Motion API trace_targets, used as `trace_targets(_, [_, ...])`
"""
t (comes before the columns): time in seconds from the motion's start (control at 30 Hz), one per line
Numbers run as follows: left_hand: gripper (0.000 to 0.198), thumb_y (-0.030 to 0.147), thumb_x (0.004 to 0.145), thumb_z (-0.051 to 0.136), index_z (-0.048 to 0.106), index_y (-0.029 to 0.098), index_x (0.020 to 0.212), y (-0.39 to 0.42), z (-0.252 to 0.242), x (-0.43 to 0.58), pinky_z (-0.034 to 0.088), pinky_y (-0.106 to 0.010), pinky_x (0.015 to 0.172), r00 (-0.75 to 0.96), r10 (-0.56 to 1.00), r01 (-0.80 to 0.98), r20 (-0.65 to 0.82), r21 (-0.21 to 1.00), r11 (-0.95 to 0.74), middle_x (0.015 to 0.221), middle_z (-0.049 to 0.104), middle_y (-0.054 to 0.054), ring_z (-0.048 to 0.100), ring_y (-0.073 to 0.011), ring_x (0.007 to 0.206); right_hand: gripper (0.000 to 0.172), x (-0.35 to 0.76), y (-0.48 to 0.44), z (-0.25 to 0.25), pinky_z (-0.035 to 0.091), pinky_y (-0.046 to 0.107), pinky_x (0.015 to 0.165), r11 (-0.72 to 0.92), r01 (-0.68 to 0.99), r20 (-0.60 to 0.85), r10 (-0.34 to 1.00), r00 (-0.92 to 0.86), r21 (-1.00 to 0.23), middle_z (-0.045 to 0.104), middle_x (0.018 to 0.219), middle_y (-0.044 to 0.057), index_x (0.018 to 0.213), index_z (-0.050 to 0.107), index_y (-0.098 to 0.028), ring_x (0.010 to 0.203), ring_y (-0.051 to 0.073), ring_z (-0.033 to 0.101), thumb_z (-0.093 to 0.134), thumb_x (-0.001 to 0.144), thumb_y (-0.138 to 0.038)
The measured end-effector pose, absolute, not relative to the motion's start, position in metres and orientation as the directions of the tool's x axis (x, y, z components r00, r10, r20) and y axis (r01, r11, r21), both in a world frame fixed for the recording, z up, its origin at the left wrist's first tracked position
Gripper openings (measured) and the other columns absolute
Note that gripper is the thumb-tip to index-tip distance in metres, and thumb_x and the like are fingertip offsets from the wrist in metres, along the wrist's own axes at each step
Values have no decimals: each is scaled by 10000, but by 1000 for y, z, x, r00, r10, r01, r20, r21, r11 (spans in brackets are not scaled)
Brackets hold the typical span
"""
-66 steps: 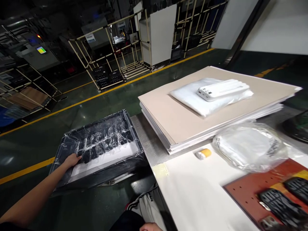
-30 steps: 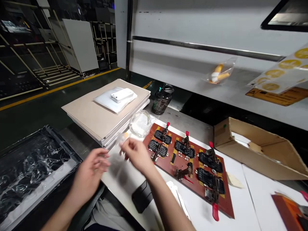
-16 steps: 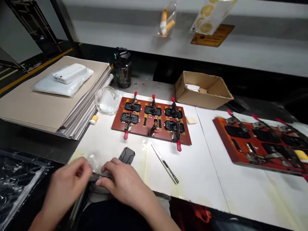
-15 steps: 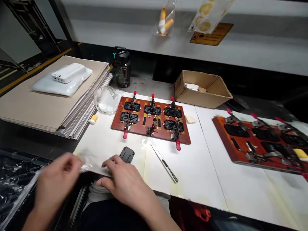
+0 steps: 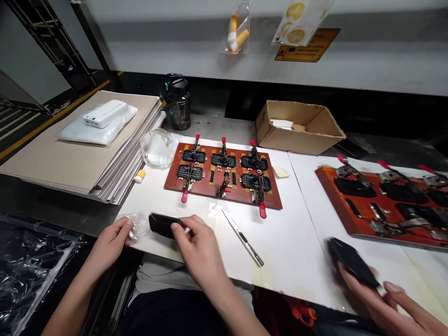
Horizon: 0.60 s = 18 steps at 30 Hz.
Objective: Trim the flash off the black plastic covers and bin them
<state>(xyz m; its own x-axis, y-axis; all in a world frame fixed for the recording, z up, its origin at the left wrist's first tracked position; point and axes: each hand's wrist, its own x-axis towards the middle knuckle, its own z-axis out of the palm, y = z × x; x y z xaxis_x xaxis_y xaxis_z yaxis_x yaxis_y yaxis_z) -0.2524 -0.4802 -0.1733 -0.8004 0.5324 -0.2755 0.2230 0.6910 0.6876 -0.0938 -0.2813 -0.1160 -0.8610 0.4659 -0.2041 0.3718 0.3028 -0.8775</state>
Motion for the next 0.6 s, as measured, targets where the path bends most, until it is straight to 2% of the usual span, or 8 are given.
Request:
trace_targets(0.07, [403, 499, 1003, 327, 464, 232, 734, -474, -166, -246, 361, -261, 618, -807, 541, 273, -235, 664, 696, 619, 523, 34, 522, -167, 626, 293, -103, -298, -127, 377, 244, 625, 245, 348, -206, 465, -861, -905, 599, 788, 0, 802, 641, -196, 693, 128, 548, 487, 973, -377])
trace_targets(0.17, [308, 386, 1025, 313, 445, 237, 790, -465, -150, -232, 342, -286, 649, -738, 665, 510, -116, 550, 662, 715, 521, 20, 505, -172, 675, 310, -114, -314, -142, 291, 240, 561, 260, 332, -253, 296, -921, -907, 504, 622, -33, 627, 525, -171, 594, 98, 444, 576, 901, -306])
trace_targets(0.23, [231, 283, 1022, 326, 461, 238, 840, -463, -138, -223, 334, -302, 681, -618, 783, 680, -70, 454, 576, 810, 532, 1, 518, -180, 753, 326, -117, -312, -146, 301, 228, 550, 105, 313, -292, 176, -940, -944, 476, 598, -41, 647, 521, -167, 573, 91, 429, 571, 906, -359])
trace_targets(0.3, [189, 196, 1003, 346, 474, 237, 871, -465, -128, -217, 328, -310, 691, -531, 847, 768, -30, 406, 495, 854, 526, -11, 515, -186, 798, 319, -119, -303, -145, 399, 228, 598, -164, 302, -316, 67, -946, -939, 524, 663, -27, 774, 575, -162, 618, 109, 507, 550, 918, -445])
trace_targets(0.37, [190, 131, 986, 352, 468, 231, 874, -467, -119, -214, 331, -306, 690, -508, 861, 779, 32, 443, 443, 849, 507, -11, 495, -178, 793, 315, -119, -295, -143, 467, 257, 658, -285, 299, -327, 55, -943, -911, 574, 739, -16, 952, 575, -170, 679, 136, 577, 605, 888, -477])
trace_targets(0.5, [231, 58, 976, 319, 444, 220, 870, -467, -112, -213, 377, -276, 727, -509, 858, 656, 66, 675, 337, 864, 506, -3, 501, -150, 823, 501, -117, -294, -140, 475, 258, 659, -61, 308, -314, 126, -941, -949, 623, 845, -34, 1237, 478, -270, 690, 137, 611, 738, 820, -372])
trace_targets(0.57, [227, 45, 966, 330, 445, 220, 878, -464, -114, -213, 388, -278, 741, -517, 855, 628, 43, 698, 345, 879, 520, -3, 511, -154, 850, 529, -116, -299, -143, 507, 279, 675, -100, 323, -329, 42, -944, -941, 644, 927, -20, 1331, 434, -322, 718, 150, 651, 688, 867, -345])
trace_targets(0.6, [223, 40, 958, 340, 451, 221, 887, -462, -117, -212, 389, -289, 748, -535, 844, 642, 31, 664, 383, 886, 527, -6, 511, -163, 865, 533, -116, -301, -145, 525, 294, 682, -153, 336, -343, 20, -939, -929, 646, 940, -15, 1359, 414, -337, 729, 160, 667, 662, 886, -341])
